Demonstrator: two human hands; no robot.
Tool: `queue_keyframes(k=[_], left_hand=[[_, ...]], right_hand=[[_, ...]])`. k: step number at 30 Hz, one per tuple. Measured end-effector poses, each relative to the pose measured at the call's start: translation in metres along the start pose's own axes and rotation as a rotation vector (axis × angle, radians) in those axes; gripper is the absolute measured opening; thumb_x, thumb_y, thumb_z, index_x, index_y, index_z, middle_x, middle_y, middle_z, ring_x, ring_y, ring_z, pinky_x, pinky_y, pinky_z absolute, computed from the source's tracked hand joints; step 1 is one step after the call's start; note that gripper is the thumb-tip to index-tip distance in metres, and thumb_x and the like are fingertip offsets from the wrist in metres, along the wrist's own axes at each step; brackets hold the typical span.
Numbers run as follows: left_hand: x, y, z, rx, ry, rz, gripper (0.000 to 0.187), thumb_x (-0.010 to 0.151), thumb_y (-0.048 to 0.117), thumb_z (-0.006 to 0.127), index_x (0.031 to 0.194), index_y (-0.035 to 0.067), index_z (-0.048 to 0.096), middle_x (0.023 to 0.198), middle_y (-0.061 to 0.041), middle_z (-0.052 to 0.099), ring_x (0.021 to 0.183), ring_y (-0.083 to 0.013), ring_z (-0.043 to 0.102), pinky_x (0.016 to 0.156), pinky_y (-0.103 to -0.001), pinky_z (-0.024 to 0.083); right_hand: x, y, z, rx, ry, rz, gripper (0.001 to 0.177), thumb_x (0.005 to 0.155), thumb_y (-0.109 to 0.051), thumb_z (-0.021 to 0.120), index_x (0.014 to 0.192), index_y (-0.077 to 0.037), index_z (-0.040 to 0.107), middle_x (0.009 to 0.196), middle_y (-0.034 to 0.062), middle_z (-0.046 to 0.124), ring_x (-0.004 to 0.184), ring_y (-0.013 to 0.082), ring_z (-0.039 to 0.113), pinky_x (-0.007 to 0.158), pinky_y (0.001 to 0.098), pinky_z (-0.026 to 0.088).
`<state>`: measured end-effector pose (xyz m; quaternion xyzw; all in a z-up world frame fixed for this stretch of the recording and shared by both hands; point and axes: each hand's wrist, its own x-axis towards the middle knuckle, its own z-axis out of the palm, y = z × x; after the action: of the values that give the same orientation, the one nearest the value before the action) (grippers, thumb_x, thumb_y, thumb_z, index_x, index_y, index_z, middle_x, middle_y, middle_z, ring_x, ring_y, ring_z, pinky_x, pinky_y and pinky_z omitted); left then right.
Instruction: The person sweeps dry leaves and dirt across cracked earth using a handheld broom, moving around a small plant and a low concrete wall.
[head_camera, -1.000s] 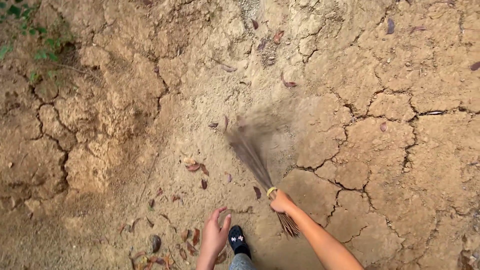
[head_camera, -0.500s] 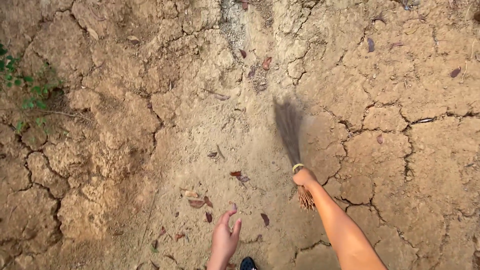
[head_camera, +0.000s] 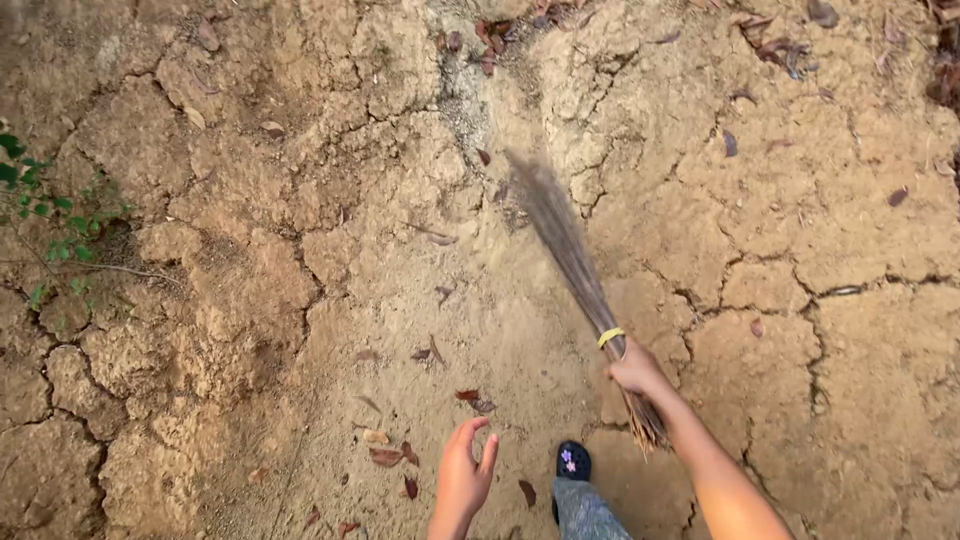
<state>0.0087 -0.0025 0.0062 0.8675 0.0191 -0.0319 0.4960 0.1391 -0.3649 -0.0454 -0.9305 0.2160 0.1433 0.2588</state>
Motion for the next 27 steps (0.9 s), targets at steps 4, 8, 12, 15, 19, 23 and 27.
queue_keyframes(k=[4,8,12,15,19,23,27], left_hand=[[0.034,-0.022,0.021,-0.007,0.060,-0.008,0.033,0.090,0.026,0.070,0.119,0.010,0.066,0.119,-0.011,0.070,0.114,-0.0324,0.066,0.096,-0.040,0.051],[0.089,-0.044,0.052,0.012,0.112,-0.018,0.032,0.089,0.026,0.072,0.116,0.011,0.068,0.117,-0.011,0.072,0.114,-0.0317,0.067,0.096,-0.040,0.051],[0.141,-0.009,0.070,0.035,0.120,-0.081,0.034,0.089,0.026,0.071,0.118,0.010,0.068,0.117,-0.013,0.071,0.112,-0.0331,0.067,0.095,-0.040,0.051],[0.168,0.031,0.080,0.013,0.130,-0.085,0.034,0.089,0.025,0.070,0.118,0.009,0.068,0.119,-0.015,0.070,0.111,-0.0340,0.067,0.094,-0.040,0.052],[0.220,0.099,0.079,0.033,0.170,-0.120,0.033,0.088,0.025,0.071,0.116,0.009,0.069,0.120,-0.014,0.072,0.112,-0.0338,0.067,0.094,-0.040,0.052],[0.259,0.161,0.064,0.040,0.199,-0.139,0.032,0.089,0.024,0.071,0.117,0.009,0.069,0.121,-0.015,0.071,0.114,-0.0347,0.067,0.096,-0.040,0.052],[0.305,0.208,0.052,0.029,0.205,-0.055,0.033,0.089,0.022,0.070,0.118,0.009,0.068,0.122,-0.014,0.071,0.116,-0.0350,0.066,0.098,-0.041,0.052]], right_hand=[[0.128,-0.036,-0.023,0.066,0.040,-0.007,0.061,0.066,-0.021,0.082,0.120,0.000,0.062,0.106,0.0225,0.075,0.096,0.0346,0.075,0.085,0.0428,0.058],[0.223,-0.077,0.003,0.007,-0.003,0.035,0.051,0.067,-0.020,0.078,0.113,0.001,0.070,0.107,0.0218,0.076,0.097,0.0326,0.076,0.083,0.0412,0.059],[0.246,-0.083,0.076,-0.220,-0.302,-0.067,0.040,0.086,-0.022,0.068,0.122,-0.003,0.064,0.111,0.0171,0.074,0.099,0.0260,0.073,0.084,0.0383,0.060],[0.173,-0.082,0.046,-0.246,-0.369,-0.258,0.050,0.078,-0.016,0.074,0.125,-0.006,0.060,0.116,0.0194,0.069,0.110,0.0340,0.067,0.092,0.0423,0.056],[0.135,-0.091,-0.061,-0.203,-0.565,-0.334,0.058,0.075,-0.011,0.072,0.130,-0.006,0.054,0.112,0.0198,0.070,0.107,0.0343,0.069,0.091,0.0414,0.056],[0.152,-0.131,-0.165,-0.091,-0.486,-0.260,0.065,0.073,-0.013,0.076,0.133,-0.008,0.051,0.107,0.0154,0.071,0.097,0.0286,0.073,0.083,0.0404,0.059],[0.236,-0.141,-0.228,0.002,-0.269,-0.226,0.057,0.074,-0.015,0.079,0.126,-0.009,0.056,0.098,0.0118,0.074,0.086,0.0235,0.074,0.078,0.0396,0.059]])
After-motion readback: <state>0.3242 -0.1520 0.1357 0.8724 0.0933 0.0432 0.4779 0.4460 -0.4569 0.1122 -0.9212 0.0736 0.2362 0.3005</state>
